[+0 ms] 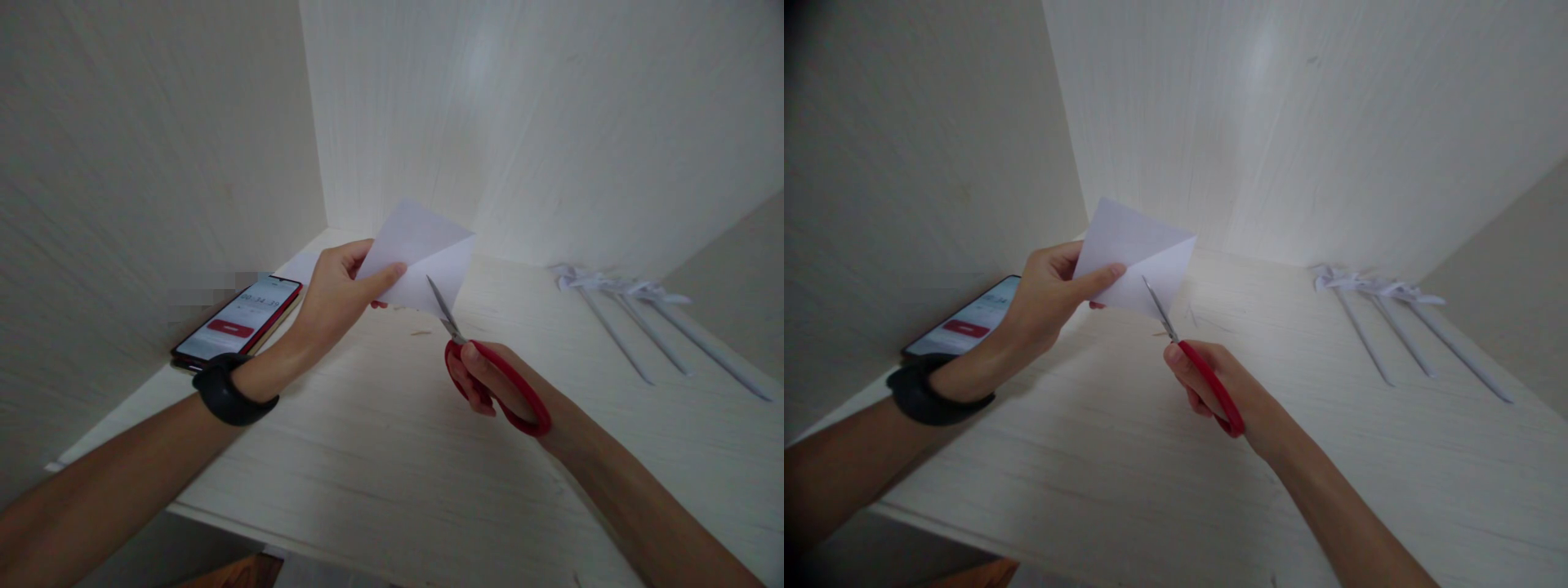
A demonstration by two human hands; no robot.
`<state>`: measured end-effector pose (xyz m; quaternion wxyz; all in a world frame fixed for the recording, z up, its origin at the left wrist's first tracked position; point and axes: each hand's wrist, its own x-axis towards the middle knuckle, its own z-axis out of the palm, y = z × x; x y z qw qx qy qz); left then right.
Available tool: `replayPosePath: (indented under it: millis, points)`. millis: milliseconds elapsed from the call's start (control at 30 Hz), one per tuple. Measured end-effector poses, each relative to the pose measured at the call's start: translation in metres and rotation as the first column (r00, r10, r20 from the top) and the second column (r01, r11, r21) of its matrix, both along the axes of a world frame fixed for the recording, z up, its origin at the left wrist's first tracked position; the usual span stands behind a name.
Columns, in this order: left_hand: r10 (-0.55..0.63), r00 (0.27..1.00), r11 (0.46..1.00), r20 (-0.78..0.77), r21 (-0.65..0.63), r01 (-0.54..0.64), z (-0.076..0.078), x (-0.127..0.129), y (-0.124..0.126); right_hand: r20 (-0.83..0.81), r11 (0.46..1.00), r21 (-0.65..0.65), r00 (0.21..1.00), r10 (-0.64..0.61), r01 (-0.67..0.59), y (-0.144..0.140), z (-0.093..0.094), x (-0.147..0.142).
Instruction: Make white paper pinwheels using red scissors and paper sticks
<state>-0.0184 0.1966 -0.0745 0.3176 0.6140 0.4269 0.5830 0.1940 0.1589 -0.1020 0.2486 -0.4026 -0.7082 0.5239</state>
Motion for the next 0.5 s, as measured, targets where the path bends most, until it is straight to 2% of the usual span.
replayPosePath:
  millis: [500]
  points:
    - [-0.034, 0.998, 0.999, -0.055, -0.004, 0.033, -0.006, -0.003, 0.003, 0.032, 0.998, -0.023, 0.998, -0.060, 0.061, -0.006, 0.011, -0.005]
